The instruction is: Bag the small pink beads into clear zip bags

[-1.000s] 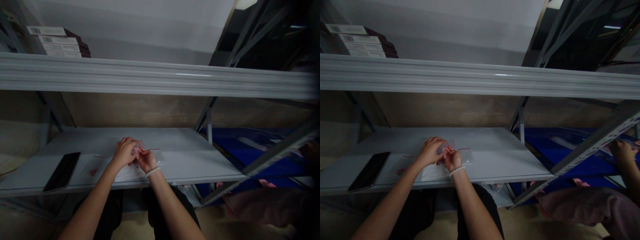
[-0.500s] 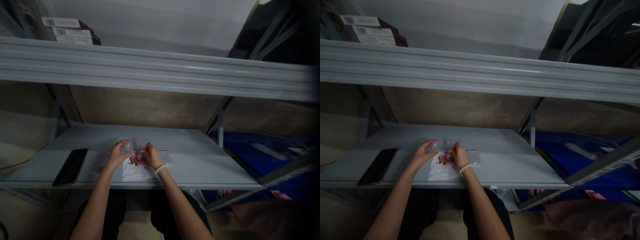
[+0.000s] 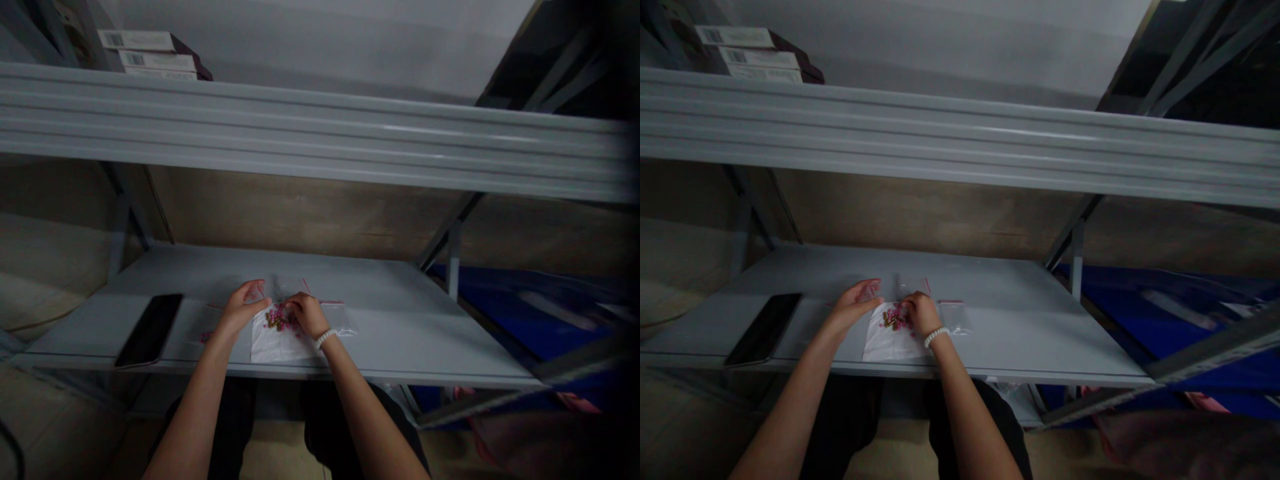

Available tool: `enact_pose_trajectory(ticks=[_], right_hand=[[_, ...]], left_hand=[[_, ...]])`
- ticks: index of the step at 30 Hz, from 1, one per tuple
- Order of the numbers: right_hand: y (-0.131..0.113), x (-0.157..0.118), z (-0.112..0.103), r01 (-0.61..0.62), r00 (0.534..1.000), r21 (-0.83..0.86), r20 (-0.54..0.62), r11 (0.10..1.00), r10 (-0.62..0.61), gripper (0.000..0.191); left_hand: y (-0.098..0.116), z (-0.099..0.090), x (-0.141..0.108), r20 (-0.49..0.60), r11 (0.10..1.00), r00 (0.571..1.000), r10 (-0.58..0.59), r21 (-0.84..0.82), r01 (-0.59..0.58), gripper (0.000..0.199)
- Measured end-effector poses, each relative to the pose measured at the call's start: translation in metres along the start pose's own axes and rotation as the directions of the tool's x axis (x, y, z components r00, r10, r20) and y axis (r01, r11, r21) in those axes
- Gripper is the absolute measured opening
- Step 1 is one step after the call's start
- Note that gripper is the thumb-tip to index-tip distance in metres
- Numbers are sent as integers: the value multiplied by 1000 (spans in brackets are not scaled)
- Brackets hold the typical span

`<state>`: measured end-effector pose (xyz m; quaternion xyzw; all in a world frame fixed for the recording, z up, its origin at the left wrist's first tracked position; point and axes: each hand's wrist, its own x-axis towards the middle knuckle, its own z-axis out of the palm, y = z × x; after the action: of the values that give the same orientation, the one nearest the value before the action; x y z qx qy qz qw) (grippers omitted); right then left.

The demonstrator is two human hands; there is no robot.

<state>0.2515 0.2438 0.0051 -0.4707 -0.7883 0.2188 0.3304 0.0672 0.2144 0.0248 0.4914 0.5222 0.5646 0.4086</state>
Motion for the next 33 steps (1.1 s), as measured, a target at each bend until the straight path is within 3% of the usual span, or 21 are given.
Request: enact_pose_trajectory(ticks=[4, 7, 10, 13, 17, 19, 21, 24, 26, 27, 29, 33], right_hand=[[-19, -7, -5, -78, 991, 342, -73, 936, 109, 26], [-39, -17, -5, -154, 978, 585, -26, 796, 208, 34], [-51, -25, -4, -199, 962, 611, -28, 766, 272, 26], [-50, -27, -7, -187, 964, 630, -28, 754, 263, 18], [-36, -26, -21, -158, 956, 704, -66, 692, 286, 22], [-28, -27, -29, -129, 955, 688, -107, 714, 276, 25], [-23, -30, -35, -116, 968, 625, -104, 772, 230, 26], [-23, -32, -39, -86, 988, 492, -72, 866, 139, 24], [-30, -33, -42, -48, 995, 405, -64, 913, 81, 23], [-35, -35, -44, -27, 996, 369, -71, 929, 58, 22], [-48, -40, -53, 19, 992, 311, -122, 950, 20, 21], [-73, -72, -76, 172, 972, 277, -203, 945, -118, 22]], left_hand=[[0, 14, -6, -11, 958, 986, 168, 236, -161, 51], [5, 32, -18, -1, 775, 928, 373, 550, -311, 53], [12, 48, -31, -10, 609, 874, 486, 721, -330, 56], [16, 55, -39, -30, 556, 858, 512, 773, -305, 63], [22, 45, -38, -66, 560, 897, 438, 801, -214, 85], [25, 34, -35, -49, 582, 917, 396, 786, -209, 96], [29, 24, -32, 13, 644, 925, 381, 714, -275, 96], [33, 16, -28, 188, 769, 895, 404, 461, -444, 56], [35, 16, -26, 255, 844, 881, 399, 273, -461, 25], [36, 16, -26, 256, 875, 887, 385, 205, -439, 21], [36, 18, -24, 181, 921, 919, 350, 113, -373, 22], [32, 15, -21, -82, 972, 972, 219, -71, -225, 23]])
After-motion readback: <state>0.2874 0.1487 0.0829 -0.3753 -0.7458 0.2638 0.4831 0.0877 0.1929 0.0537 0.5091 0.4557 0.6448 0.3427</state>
